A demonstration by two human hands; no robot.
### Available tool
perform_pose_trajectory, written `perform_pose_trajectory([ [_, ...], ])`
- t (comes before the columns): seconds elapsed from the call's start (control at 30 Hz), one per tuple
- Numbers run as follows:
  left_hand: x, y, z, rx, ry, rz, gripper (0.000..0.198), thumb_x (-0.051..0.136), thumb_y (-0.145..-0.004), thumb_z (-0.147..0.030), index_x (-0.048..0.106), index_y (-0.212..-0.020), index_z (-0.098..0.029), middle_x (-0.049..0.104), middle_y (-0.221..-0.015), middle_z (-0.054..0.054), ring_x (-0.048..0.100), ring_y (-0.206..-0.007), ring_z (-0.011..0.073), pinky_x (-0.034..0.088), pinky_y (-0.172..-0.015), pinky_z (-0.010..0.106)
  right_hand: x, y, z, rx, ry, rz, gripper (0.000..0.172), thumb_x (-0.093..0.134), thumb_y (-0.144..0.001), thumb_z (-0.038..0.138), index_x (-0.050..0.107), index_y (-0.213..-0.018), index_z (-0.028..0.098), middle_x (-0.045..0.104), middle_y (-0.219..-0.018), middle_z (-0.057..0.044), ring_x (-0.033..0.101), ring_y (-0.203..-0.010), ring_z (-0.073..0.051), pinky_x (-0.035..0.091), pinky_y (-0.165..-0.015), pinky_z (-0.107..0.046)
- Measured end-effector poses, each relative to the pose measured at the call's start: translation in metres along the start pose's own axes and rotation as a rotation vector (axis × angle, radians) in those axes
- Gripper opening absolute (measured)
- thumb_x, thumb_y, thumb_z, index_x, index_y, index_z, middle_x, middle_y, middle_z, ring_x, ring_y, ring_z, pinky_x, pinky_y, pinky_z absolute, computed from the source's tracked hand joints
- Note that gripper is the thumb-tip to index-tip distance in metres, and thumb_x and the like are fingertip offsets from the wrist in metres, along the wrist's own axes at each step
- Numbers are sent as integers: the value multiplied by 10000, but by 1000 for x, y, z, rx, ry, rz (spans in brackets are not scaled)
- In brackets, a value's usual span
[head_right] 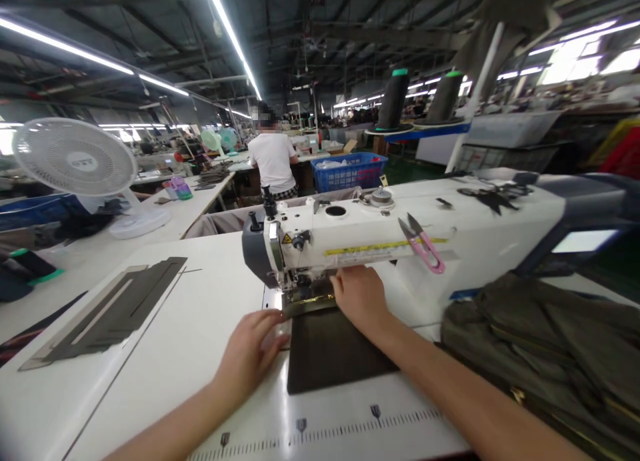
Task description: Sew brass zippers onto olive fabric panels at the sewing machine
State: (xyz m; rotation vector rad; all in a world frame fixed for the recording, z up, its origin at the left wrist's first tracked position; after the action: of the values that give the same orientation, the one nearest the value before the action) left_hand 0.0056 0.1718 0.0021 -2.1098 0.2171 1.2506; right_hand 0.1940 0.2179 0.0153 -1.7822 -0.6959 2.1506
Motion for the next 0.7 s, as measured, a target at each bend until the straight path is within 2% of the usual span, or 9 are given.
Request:
perform_pose_trajectory([
  [0.07,3,-7,13,54,-89,11,219,571,-781,-158,600,-998,-159,637,-1060,110,578,-1018,269,411,-934,500,6,13,18,-155,-77,23,176,507,-852,229,604,-728,151,611,-747,-51,575,-766,-185,476,-726,-326],
  [0.13,10,-14,20,107,-99,22,127,554,-801,-145,623,-904,-171,673,-980,79,600,-995,243,357,-992,497,11,30,40,-334,-189,22,166,465,-853,165,628,-862,138,639,-865,-83,574,-871,-211,472,-803,-342],
  [0.2,16,-19,25,140,-77,7,112,525,-830,-147,631,-837,-181,691,-924,57,623,-957,214,336,-1015,478,19,40,54,-405,-271,29,242,432,-846,113,603,-1017,98,628,-1023,-115,552,-983,-225,453,-886,-363],
  [0.27,20,-19,27,169,-50,-19,125,514,-843,-152,636,-843,-180,689,-953,66,628,-952,207,334,-1018,476,30,41,59,-383,-310,57,282,425,-835,90,585,-1066,63,600,-1112,-140,533,-1035,-233,437,-929,-375],
  [0.37,22,-18,30,211,-17,-32,140,507,-844,-145,640,-885,-167,677,-1003,88,622,-972,214,360,-998,480,37,37,61,-351,-305,85,289,441,-824,81,587,-1067,23,581,-1142,-169,519,-1051,-260,420,-951,-408],
  [0.5,22,-19,30,258,-45,-1,176,475,-855,-144,640,-913,-161,663,-1037,104,600,-1018,223,402,-966,466,33,34,63,-348,-270,111,269,460,-812,65,598,-1036,8,590,-1109,-186,531,-1018,-274,443,-916,-415],
  [0.7,23,-22,23,307,-95,24,187,451,-856,-126,630,-912,-132,660,-1035,123,595,-1023,226,419,-953,449,32,34,59,-344,-264,130,237,442,-829,72,613,-992,57,602,-1083,-166,550,-976,-256,482,-855,-399],
])
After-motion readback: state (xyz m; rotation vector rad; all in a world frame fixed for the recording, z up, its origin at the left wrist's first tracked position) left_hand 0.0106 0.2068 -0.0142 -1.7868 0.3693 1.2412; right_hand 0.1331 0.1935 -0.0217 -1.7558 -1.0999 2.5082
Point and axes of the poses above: each hand's wrist, its own y-axis away from the middle knuckle, its own x-axis out of the palm, z = x × y, the point moved 5 cm from there along -y, towards the middle knuckle
